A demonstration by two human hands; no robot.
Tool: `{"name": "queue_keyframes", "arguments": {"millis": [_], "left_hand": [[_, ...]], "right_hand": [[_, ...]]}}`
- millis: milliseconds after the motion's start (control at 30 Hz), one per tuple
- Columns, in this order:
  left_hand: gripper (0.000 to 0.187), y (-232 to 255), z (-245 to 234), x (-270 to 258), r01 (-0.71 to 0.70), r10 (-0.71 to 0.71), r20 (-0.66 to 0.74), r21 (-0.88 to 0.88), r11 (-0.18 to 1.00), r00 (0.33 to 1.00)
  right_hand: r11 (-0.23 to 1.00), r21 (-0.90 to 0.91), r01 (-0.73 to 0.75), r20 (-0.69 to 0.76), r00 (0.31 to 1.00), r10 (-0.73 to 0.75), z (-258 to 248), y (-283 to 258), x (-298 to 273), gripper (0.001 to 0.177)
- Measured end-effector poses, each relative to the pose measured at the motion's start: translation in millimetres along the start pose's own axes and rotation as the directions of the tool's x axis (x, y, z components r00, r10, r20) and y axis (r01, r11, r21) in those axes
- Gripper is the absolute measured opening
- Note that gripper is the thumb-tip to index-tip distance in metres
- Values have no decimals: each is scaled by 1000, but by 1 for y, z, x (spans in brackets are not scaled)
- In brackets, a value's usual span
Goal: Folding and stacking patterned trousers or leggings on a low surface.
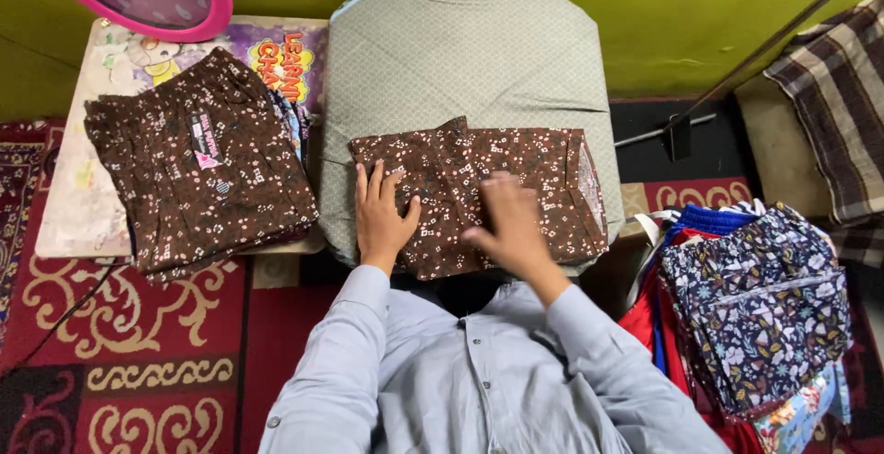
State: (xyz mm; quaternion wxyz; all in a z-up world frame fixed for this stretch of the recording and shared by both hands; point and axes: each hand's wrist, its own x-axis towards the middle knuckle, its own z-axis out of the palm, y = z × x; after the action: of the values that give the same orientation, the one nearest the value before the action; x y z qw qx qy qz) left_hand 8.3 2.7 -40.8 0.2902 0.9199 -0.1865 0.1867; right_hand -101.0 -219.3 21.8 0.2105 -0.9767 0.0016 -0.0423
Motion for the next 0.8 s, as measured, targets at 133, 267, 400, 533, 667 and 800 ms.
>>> {"name": "queue_keyframes", "arguments": {"millis": [133,267,400,533,667,800], "left_hand": [[49,1,-7,3,-8,-2,-65,-143,990,998],[46,-4,-8,2,8,-51,-133,-309,951,990],[52,0,-11,4,9,-77,-163,-383,924,984],[63,-13,3,2,0,-89,-213,-387,922,973],[84,-7,-8,-2,18,-76,-153,-348,937,985],[97,-3,-5,0,10,-19,-33,-265,964,999]], "right_hand": [[910,-169,379,85,925,-369,58,-43,6,121],[895,-220,388,202,916,-347,87,-46,3,110],[917,-118,382,76,924,-375,102,-30,6,65],[893,363,265,7,958,-287,107,2,21,64],[410,628,-662,306,695,651,61,39,14,52],[-356,859,368,40,645,763,28,149,-40,47]]}}
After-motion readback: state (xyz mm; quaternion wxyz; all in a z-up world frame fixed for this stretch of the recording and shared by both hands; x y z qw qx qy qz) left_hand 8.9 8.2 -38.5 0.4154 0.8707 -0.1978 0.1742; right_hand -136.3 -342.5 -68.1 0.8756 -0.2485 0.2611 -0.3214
